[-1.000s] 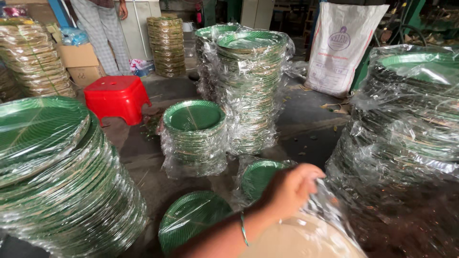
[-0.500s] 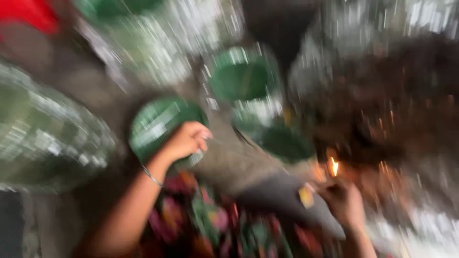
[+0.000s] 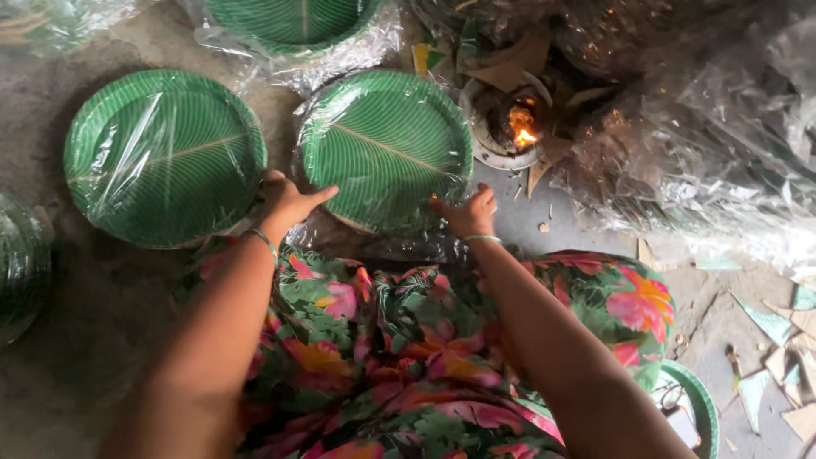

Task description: The person sits on the floor and wraps individual green leaf-patterned plates with clear plastic film. They use a small flame from a nearby lamp to heat and seal the plastic around each plate, then stack the finished items.

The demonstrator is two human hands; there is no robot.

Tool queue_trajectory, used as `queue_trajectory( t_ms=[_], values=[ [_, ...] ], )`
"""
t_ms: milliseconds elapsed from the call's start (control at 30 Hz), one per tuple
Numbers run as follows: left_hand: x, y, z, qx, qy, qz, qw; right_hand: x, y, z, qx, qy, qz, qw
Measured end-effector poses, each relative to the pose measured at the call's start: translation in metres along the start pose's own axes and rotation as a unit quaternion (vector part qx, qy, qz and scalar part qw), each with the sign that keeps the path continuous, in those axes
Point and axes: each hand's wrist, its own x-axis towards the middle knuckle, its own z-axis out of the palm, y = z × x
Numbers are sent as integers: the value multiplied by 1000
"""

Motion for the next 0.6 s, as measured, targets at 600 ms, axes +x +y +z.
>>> queue_trajectory(
  t_ms=[600],
  values=[
    [-43,22,-109,-175,-21,272,946,11,7,-90,136,-263,-101,950]
  ],
)
